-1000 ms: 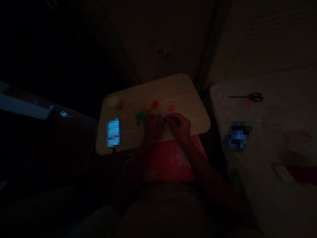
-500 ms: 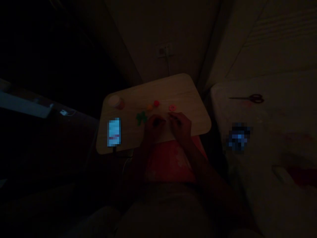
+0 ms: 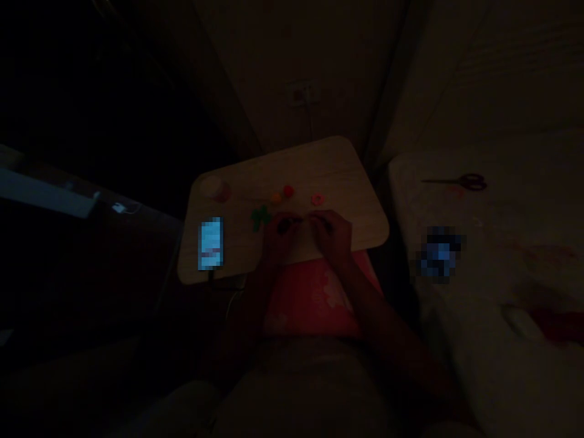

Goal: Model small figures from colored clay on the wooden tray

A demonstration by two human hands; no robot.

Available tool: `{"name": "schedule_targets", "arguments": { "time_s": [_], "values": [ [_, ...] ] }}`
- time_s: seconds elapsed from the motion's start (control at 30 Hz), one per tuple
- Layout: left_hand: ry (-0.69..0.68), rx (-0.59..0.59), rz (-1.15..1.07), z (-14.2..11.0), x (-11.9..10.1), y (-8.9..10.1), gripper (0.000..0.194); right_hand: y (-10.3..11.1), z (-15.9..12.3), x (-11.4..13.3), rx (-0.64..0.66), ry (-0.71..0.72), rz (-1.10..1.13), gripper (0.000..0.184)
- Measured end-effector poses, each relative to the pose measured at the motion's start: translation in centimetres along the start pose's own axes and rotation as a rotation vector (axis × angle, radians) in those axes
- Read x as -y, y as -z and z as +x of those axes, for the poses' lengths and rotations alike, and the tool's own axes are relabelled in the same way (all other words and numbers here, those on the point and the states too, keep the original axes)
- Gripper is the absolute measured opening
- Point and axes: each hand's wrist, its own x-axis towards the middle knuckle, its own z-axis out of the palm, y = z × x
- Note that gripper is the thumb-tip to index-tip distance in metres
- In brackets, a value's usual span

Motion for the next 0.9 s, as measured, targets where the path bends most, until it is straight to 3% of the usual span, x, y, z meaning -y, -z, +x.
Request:
{"name": "schedule_targets", "arguments": {
  "time_s": [0.17,0.37,0.53,0.73,0.9],
  "values": [
    [0.060,-0.036,-0.024,0.09,-0.19,0.03,0.012,0.10,0.10,0.06,-0.006,0.067,-0.012,0.017],
    [-0.005,0.034,-0.052,0.28,0.17,0.25,0.023,0.03,-0.10,-0.42,0.017,0.046,0.017,0.027],
    [0.027,0.006,-0.052,0.26,0.05,0.25,0.015,-0.12,-0.13,-0.54,0.000,-0.007,0.023,0.020],
    [0.005,-0.022,-0.014,0.25,-0.16,0.40,0.013,0.05,0.09,-0.27,-0.007,0.033,0.018,0.008],
    [0.032,-0.039,-0.019,0.19,-0.35,0.46,0.014,0.08,-0.04,-0.04,0.011,0.015,0.068,0.012]
  ]
}}
